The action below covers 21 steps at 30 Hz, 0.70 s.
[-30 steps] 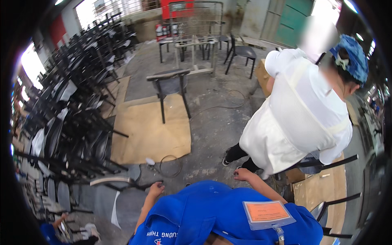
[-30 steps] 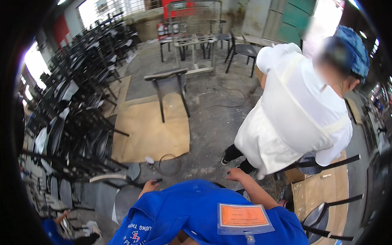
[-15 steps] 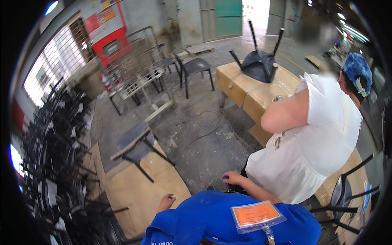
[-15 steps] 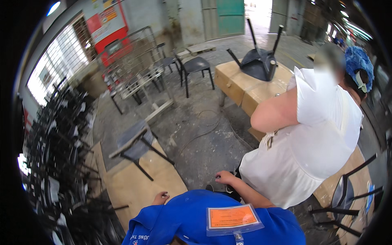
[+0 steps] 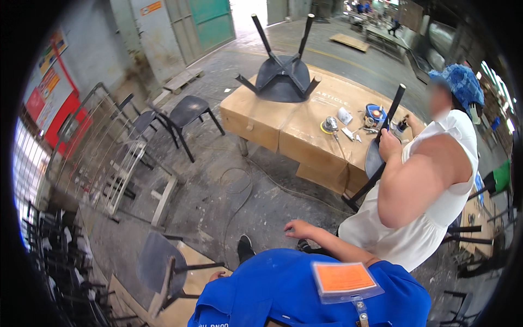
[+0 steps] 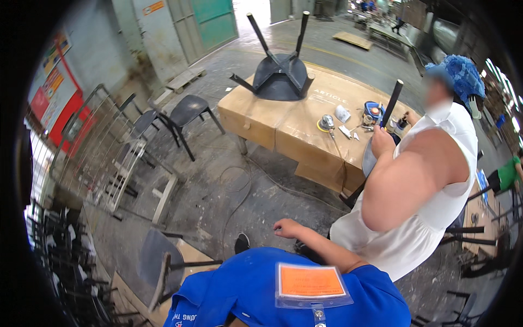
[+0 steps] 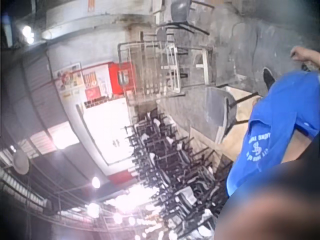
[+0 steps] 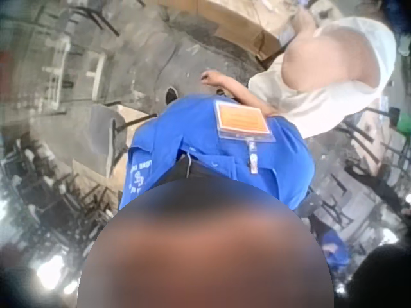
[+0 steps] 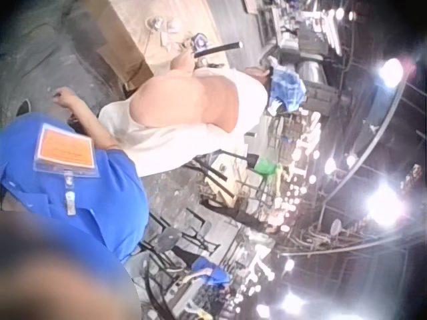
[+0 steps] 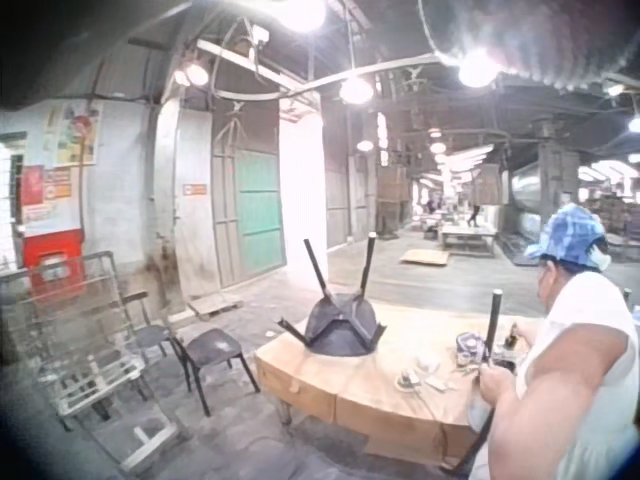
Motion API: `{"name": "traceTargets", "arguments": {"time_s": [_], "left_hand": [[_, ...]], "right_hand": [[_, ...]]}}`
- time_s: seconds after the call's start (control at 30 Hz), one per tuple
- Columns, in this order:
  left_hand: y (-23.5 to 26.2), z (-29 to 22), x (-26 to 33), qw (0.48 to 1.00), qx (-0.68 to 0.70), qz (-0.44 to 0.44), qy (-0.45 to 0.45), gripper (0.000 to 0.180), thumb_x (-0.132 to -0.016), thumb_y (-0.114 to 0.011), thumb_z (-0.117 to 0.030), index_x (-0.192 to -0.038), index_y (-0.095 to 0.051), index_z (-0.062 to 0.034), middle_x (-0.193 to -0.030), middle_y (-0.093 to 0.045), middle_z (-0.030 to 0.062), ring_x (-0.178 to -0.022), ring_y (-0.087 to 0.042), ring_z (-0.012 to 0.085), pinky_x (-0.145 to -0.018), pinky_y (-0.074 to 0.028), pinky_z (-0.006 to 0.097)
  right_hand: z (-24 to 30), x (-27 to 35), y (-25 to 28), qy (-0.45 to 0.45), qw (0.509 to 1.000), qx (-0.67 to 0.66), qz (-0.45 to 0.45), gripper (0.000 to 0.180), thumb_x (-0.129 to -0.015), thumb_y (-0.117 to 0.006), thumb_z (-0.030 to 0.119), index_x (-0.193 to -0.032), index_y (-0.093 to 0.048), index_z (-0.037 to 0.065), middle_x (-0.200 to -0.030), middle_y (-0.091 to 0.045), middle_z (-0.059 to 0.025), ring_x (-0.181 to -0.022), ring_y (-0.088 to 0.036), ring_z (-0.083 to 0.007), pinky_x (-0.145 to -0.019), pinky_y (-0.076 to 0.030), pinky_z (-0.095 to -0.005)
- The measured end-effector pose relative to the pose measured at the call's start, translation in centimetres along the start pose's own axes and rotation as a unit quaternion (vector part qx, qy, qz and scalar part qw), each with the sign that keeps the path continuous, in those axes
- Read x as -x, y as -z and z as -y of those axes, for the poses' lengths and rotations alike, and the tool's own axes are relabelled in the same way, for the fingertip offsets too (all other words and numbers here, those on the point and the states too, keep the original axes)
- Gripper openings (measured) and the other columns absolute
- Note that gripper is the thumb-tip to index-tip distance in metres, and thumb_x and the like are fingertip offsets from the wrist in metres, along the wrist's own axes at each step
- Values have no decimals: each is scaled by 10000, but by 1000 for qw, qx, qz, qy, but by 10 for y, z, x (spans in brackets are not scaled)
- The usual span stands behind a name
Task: The person assembles and finishes black chairs in a workshop. They lift and position chairs, apply a substance to the legs using a small tool, and smooth the surface with a polishing tool. The person handles multiple chairs sequentially, moving them between workstations.
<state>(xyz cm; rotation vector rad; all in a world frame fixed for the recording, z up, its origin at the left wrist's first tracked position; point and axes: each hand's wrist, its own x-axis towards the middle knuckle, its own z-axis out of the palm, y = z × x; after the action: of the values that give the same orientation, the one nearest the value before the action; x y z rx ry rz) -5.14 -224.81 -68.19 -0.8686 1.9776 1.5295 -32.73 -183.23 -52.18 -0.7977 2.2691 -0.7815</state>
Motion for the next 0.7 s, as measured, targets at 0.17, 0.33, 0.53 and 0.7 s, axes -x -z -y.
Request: {"name": "traceTargets", "arguments": {"time_s": [0.17,0.33,0.53,0.7], "left_hand": [[91,-165,-73,975,-187,-37,-112,470,-787,-710,-228,-1173,-571,1,-980,-664,151,-840,-649,212,-755,-510,328],[144,-324,-149,951,-193,-33,-238,420,-788,-697,-210,-1158,-596,-39,-946,-659,121,-848,-627,201,-755,-499,321],[128,-517,-229,923,-135,51,-356,424,-827,-658,-149,-1221,-542,-41,-1060,-625,115,-925,-603,199,-798,-488,319],[102,-658,-269,885,-96,45,-453,472,-857,-617,-101,-1303,-466,-61,-1181,-562,115,-988,-562,186,-822,-470,291]], "right_hand": [[-12,-40,32,-155,987,5,-42,310,-767,-653,287,-1020,-673,108,-1042,-651,-154,-997,-599,-331,-857,-473,-404],[-11,-88,81,-190,970,-11,-154,316,-772,-655,285,-1018,-668,87,-1001,-657,-168,-965,-609,-343,-845,-477,-418],[-61,-104,146,-278,882,-141,-355,295,-769,-666,250,-993,-670,58,-936,-671,-160,-901,-636,-305,-808,-494,-388],[-137,-125,202,-335,795,-216,-456,264,-769,-665,210,-968,-672,37,-906,-678,-144,-866,-650,-268,-777,-504,-353]]}}
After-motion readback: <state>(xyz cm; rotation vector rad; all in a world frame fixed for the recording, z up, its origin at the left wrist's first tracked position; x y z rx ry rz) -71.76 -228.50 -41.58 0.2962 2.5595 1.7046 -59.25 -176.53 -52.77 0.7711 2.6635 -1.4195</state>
